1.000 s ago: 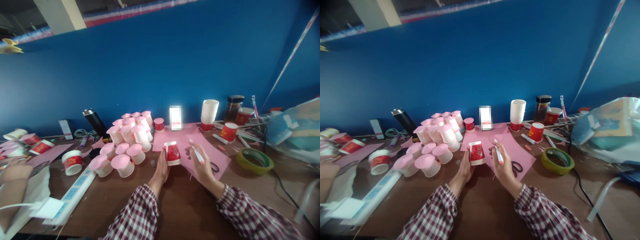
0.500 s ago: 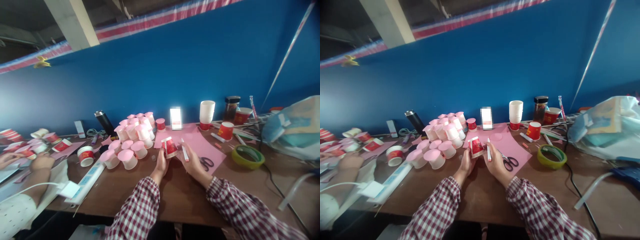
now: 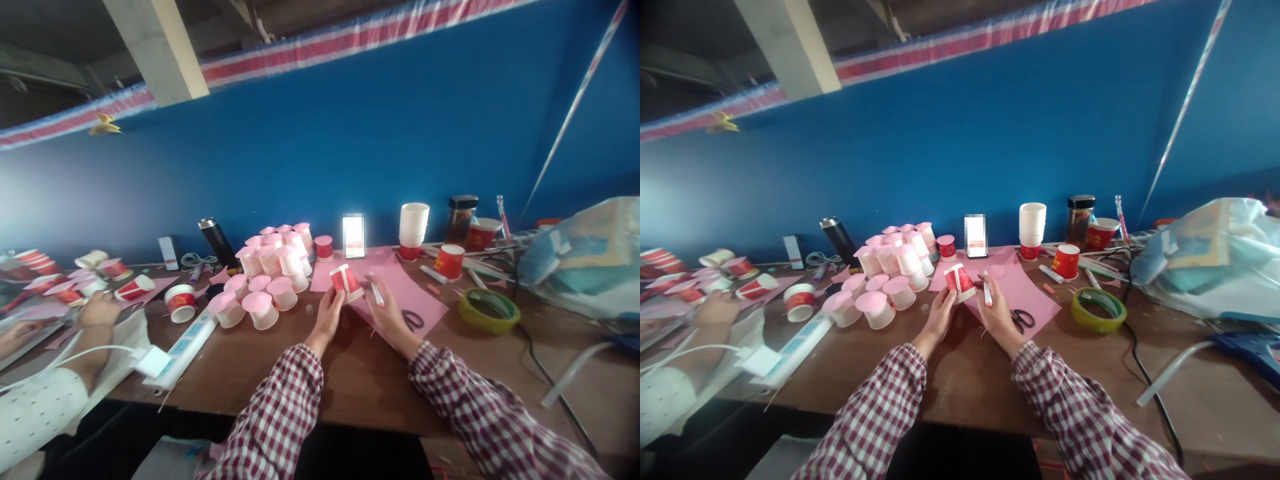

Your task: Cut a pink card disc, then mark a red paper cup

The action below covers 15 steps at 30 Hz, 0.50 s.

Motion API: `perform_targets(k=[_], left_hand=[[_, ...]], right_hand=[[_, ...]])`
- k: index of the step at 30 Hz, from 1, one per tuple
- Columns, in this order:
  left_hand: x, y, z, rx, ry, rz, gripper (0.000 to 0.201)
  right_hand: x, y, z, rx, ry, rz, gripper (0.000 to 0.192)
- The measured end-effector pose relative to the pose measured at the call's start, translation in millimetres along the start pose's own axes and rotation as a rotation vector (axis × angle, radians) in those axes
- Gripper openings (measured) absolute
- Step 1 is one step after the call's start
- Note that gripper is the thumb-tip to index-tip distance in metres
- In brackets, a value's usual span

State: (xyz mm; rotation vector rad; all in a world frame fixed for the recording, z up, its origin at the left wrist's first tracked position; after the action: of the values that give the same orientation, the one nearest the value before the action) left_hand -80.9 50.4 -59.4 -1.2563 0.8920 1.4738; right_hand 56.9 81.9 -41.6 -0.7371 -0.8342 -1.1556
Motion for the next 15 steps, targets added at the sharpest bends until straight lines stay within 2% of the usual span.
perform_targets(k=[6, 15], left_hand=[[-1.6, 2.1, -2.4, -0.084, 0.011, 0.148, 0.044], [-13.5, 3.7, -2.5, -0.126, -0.074, 0.451, 0.052]], right_hand=[[-0.1, 0.3, -0.3, 0.021, -0.059, 0.038, 0.033], [-0.1, -0.7, -1.7, 0.021, -0.125, 0.059, 0.035]])
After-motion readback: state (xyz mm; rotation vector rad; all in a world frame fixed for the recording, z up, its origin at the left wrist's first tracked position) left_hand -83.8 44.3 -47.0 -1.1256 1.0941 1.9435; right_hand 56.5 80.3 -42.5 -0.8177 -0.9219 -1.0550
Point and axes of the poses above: each hand's wrist, its own z-axis towards the middle knuckle, its own y-axis out of the back of the hand, x = y × z, the point moved 2 cm from there along z, towards the middle knuckle, and after that the axes turned 14 degrees about z, right-handed, at the moved point
